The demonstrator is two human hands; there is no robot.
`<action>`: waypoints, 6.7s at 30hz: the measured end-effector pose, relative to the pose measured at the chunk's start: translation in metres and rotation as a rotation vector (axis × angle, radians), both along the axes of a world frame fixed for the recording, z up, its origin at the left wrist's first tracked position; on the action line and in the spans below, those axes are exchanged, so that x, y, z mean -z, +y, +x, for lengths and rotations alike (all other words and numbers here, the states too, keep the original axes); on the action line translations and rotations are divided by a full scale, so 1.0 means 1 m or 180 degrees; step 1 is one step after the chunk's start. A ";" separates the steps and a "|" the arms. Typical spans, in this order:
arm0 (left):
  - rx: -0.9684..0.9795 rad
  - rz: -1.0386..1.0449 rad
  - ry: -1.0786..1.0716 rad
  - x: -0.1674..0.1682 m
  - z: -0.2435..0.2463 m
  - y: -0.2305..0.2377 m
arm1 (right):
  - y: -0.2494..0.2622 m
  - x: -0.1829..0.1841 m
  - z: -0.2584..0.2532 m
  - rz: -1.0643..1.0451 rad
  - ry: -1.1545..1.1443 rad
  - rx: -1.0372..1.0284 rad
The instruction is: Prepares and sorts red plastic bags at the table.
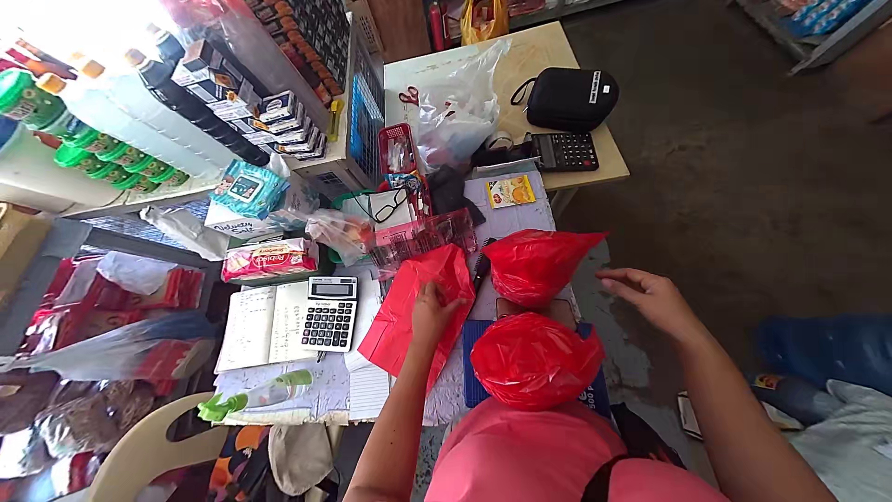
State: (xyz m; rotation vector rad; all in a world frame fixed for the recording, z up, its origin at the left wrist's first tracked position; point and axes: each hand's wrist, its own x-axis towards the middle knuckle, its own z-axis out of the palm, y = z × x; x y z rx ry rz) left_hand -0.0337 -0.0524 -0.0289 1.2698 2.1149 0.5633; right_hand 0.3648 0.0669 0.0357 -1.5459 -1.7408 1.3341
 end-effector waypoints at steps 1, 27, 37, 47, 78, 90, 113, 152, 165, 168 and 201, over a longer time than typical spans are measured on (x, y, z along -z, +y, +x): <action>0.0093 -0.0109 0.0056 0.000 0.005 -0.003 | -0.004 -0.004 0.000 -0.0027 0.0013 0.0003; -0.0809 0.0774 -0.1869 -0.021 -0.016 -0.009 | -0.029 -0.087 -0.047 0.0507 0.0211 -0.0931; -0.0985 0.1420 -0.1793 -0.030 -0.021 -0.004 | -0.027 -0.118 -0.121 0.0864 0.0922 -0.1758; 0.0825 0.2216 -0.1089 -0.165 -0.004 -0.013 | -0.011 -0.131 -0.231 0.2302 0.0284 -0.2514; 0.0862 0.2537 -0.1849 -0.229 0.007 0.029 | -0.026 -0.185 -0.192 0.3016 0.0821 -0.1203; 0.0493 0.2933 -0.2523 -0.235 0.003 0.021 | -0.021 -0.185 -0.179 0.0689 0.2172 -0.0895; 0.0753 0.3348 -0.1512 -0.246 -0.009 0.012 | -0.013 -0.189 -0.166 0.1888 0.2065 -0.0690; 0.1403 0.3717 0.0259 -0.238 -0.001 0.011 | -0.046 -0.152 -0.123 0.1772 0.2274 -0.1727; 0.2824 0.2770 -0.2023 -0.239 0.013 0.008 | -0.060 -0.147 -0.112 -0.0415 0.2979 -0.0692; 0.2493 0.2919 -0.2378 -0.240 0.024 0.013 | -0.069 -0.133 -0.116 -0.0952 0.2900 -0.0976; 0.2380 0.1876 -0.3014 -0.198 0.043 -0.012 | -0.067 -0.149 -0.096 -0.0195 0.3834 -0.0336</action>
